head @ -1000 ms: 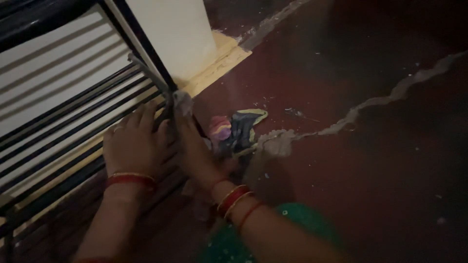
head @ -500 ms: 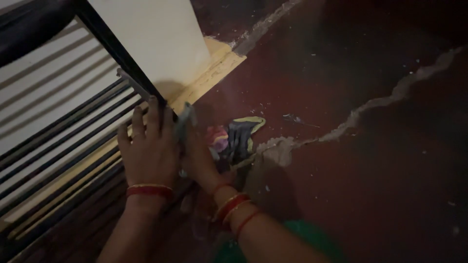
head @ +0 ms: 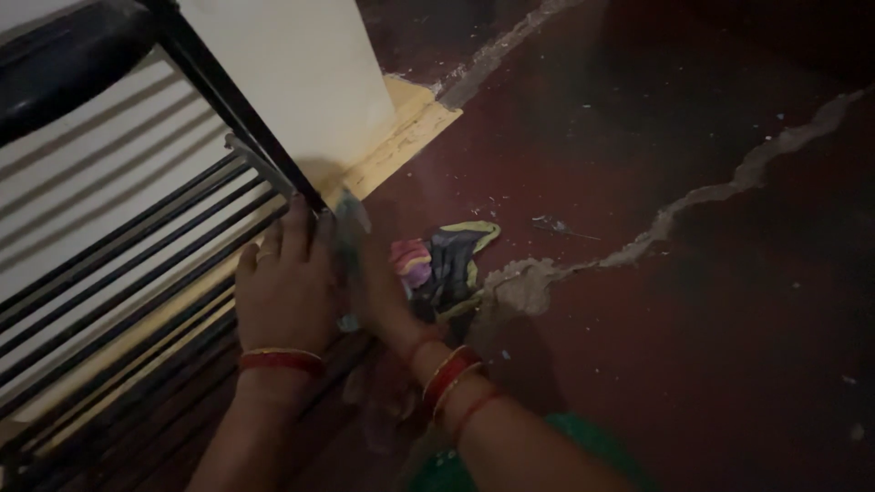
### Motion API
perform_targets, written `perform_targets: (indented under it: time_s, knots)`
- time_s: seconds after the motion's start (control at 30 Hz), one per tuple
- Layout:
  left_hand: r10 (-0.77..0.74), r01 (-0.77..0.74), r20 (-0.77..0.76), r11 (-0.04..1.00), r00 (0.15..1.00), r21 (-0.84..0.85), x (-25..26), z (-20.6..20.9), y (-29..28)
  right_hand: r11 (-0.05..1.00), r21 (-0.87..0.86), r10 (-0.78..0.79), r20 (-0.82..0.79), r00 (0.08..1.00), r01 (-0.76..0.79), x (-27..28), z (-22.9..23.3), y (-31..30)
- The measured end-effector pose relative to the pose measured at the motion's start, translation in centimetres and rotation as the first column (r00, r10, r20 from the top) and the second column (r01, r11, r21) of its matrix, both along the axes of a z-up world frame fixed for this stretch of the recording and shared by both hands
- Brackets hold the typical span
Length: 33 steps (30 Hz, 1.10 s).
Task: The person wipes the metal bars and shelves of a black shoe rack using a cloth. They clean multiple sections of the rack, including the lower shelves and side supports, while seated on the floor.
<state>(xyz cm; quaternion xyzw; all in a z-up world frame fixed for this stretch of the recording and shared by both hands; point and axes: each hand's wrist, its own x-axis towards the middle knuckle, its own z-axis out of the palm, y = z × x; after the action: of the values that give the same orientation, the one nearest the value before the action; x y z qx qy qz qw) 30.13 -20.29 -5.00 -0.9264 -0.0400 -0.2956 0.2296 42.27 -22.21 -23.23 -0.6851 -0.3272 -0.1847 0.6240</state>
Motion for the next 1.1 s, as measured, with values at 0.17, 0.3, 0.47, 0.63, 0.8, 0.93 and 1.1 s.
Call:
perform_targets:
  time_s: [0.17,0.3,0.47,0.63,0.8,0.93,1.1]
  knots:
    - [-0.064,0.059,-0.031,0.99,0.997,-0.124,-0.3,0.7,-0.1,0.983,-0.117,0.091,-0.352,0.932,-0.14,-0.5,-1.8,-1.9]
    - [-0.086,0.083,-0.023,0.991,0.996,-0.109,0.1,0.1,1.2,0.993,0.109,0.053,0.009,0.999,-0.054,-0.8,1.3,-0.6]
    - [-0.022,0.023,-0.025,1.0,0.999,0.008,0.9,-0.4,3.0,0.998,0.043,0.033,0.111,0.993,-0.037,-3.0,5.4,-1.6]
    - [-0.041,0.042,-0.052,0.999,0.998,0.019,1.2,0.2,3.2,0.979,-0.174,0.103,-0.03,0.994,-0.106,-4.2,3.2,-3.1]
    - [0.052,-0.012,-0.142,0.963,0.989,0.271,-0.3,0.8,2.3,0.893,-0.445,-0.026,0.087,0.996,0.062,-6.1,2.4,-2.1]
    - [0.051,0.031,-0.16,0.882,0.986,0.471,-3.6,-2.4,4.7,0.846,-0.495,-0.036,0.321,0.946,0.2,-7.9,1.7,-1.8]
    - [-0.095,0.173,-0.263,0.941,0.96,0.291,-6.7,-6.5,7.6,0.78,-0.619,0.162,0.338,0.927,0.089,-8.3,-1.2,0.4]
